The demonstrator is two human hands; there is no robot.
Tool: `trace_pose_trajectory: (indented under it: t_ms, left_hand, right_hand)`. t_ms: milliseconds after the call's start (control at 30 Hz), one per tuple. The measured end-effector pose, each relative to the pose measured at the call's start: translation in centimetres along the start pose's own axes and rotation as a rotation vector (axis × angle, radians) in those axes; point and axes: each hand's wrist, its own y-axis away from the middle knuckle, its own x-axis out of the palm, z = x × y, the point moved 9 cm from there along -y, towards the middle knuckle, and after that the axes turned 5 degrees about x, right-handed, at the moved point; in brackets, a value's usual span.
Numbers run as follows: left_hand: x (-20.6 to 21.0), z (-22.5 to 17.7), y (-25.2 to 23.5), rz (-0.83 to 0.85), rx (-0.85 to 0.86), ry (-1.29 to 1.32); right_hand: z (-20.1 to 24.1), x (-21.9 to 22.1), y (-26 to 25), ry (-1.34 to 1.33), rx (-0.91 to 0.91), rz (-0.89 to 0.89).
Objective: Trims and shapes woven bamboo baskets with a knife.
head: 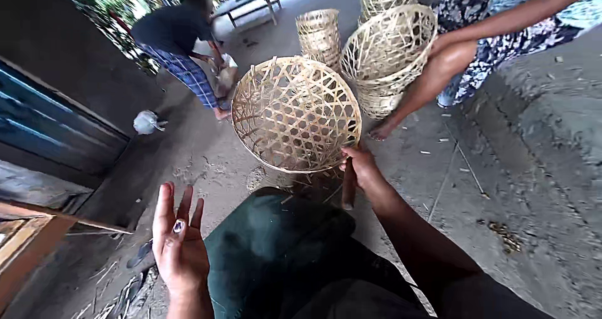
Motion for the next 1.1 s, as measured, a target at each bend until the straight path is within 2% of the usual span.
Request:
trace_pose_trajectory:
  t_ms: [200, 300, 367, 433, 467, 533, 600, 667, 767, 833, 933, 1100]
  left_hand:
    - [-2.9, 9.0, -4.6, -0.021, -0.173, -0.115]
    - [-4.8, 15.1, -7.5, -0.05, -0.316, -0.194]
    - [-6.6, 20.2, -7.8, -0.034, -0.426, -0.331]
    - [-8.5, 25.5, -6.1, 0.111, -0.58, -0.609]
    - [-9.3, 27.8, -4.6, 0.26, -0.728, -0.761]
    - [-10.0, 30.7, -1.5, 0.502, -1.005, -0.878]
    - [-9.4, 30.7, 0.2, 0.611, -1.123, -0.814]
    - [-8.7, 29.8, 0.7, 0.611, -1.149, -0.739]
    - [-9.2, 29.0, 1.3, 0.64, -1.1, -0.759]
    - [-9.9, 28.7, 2.2, 0.679, -1.069, -0.771]
    - [-10.1, 28.2, 3.3, 0.714, -1.102, -0.732]
    - [-9.8, 29.0, 3.5, 0.751, -1.171, -0.702]
  right_hand:
    - [-7.1, -4.2, -5.9, 0.129, 0.12, -0.2]
    - [-10.0, -6.1, -9.0, 0.232, 0.169, -0.287]
    - [-12.2, -7.5, -11.1, 0.262, 0.186, -0.34]
    - [-14.1, -8.8, -13.1, 0.261, 0.206, -0.379]
    - [-14.8, -9.4, -14.1, 0.264, 0.21, -0.394]
    - [-15.9, -10.5, -16.0, 0.287, 0.221, -0.406]
    - [-17.3, -12.2, -17.7, 0.378, 0.266, -0.414]
    - [-18.5, -14.5, -18.6, 0.583, 0.326, -0.451]
    - [-18.0, -16.2, -16.9, 0.787, 0.362, -0.552]
    - [-16.9, -16.4, -15.7, 0.839, 0.311, -0.608]
    - [-15.1, -15.0, -14.7, 0.879, 0.162, -0.607]
    - [-12.1, -8.8, -15.4, 0.887, -0.072, -0.415]
